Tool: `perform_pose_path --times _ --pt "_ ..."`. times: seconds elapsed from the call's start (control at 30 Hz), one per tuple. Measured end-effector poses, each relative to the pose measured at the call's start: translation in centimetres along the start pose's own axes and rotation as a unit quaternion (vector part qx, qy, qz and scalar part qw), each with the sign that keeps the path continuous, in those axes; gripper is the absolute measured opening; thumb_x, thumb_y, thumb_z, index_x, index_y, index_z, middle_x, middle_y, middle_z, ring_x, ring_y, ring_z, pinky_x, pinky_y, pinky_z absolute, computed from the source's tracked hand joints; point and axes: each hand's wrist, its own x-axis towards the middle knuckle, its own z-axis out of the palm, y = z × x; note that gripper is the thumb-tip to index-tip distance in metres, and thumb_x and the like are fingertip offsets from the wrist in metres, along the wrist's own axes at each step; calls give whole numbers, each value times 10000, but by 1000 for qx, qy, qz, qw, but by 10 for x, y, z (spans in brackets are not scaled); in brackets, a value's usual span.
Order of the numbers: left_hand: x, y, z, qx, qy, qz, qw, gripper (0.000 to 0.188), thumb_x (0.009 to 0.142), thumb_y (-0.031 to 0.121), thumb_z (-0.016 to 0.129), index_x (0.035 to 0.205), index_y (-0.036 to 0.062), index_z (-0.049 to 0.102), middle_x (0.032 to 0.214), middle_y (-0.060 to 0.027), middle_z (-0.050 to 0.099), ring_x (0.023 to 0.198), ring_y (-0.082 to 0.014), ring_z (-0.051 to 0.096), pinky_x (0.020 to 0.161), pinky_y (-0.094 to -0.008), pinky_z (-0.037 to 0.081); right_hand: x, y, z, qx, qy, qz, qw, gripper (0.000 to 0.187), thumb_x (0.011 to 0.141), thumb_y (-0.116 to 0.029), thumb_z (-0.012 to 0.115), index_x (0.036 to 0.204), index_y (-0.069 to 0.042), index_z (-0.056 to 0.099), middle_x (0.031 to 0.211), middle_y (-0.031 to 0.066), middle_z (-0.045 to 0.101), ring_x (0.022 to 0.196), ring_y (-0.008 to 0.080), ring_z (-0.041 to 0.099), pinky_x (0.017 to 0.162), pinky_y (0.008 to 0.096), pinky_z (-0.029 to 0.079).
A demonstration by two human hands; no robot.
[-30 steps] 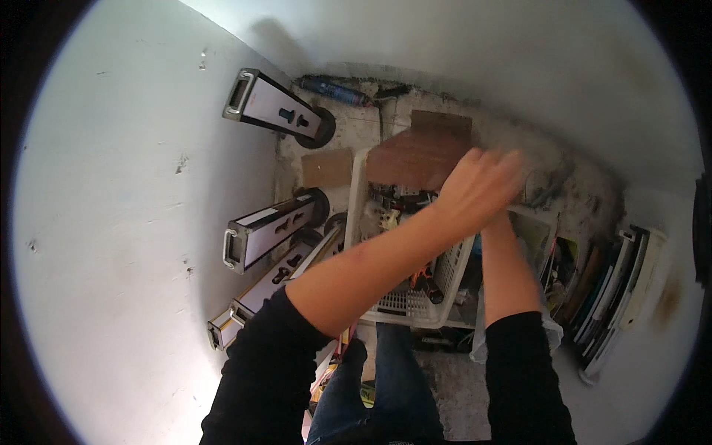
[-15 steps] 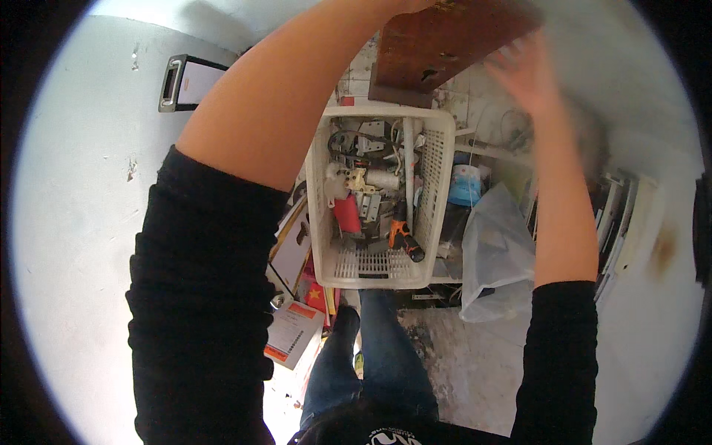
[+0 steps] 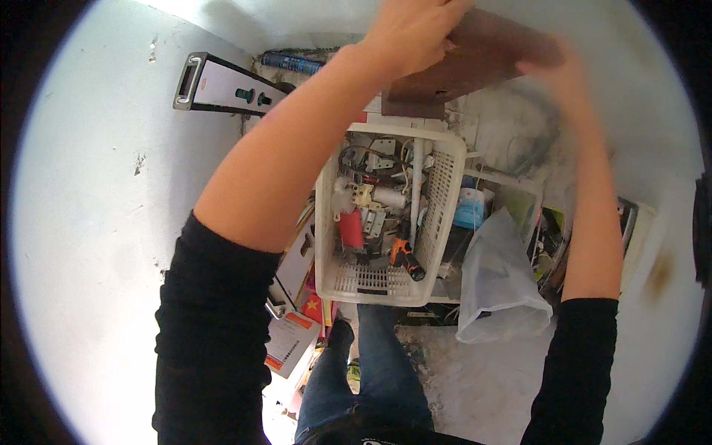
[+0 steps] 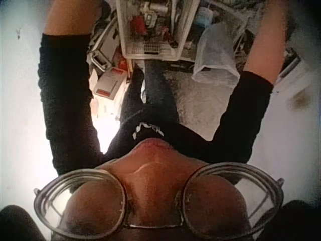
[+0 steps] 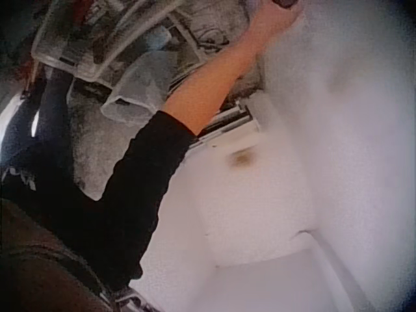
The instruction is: The person uses a cordless drill to attach metal brackets to a wooden board, then positions the board upright and handles a plastic bag and other hardware items in a cluttered room.
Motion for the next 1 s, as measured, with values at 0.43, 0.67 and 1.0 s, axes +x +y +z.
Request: perform_pose_path --times 0.43,0.67,1.0 --pt "-27 -39 6 17 98 -57 993 461 788 136 606 1211 53 443 1262 -162 414 1147 -311 417 939 -413 359 22 17 91 64 -16 -26 997 570 636 -296 785 1101 -67 547 1000 76 611 909 196 577 800 306 447" --pt "-248 -44 -83 -42 15 -324 945 559 835 183 577 1335 147 329 1343 -148 340 1227 -329 348 1042 -422 272 66 78 79 -100 -51 -76 991 571 751 -397 673 1192 -69 518 1094 83 595 939 205 583 845 344 430" --pt "-461 148 -102 -125 -162 -656 727 462 748 344 631 1063 15 550 1104 -172 517 998 -315 516 850 -384 421 -190 -200 147 131 -137 -253 949 380 764 -103 646 1130 -79 547 1131 102 529 1084 251 488 920 350 393"
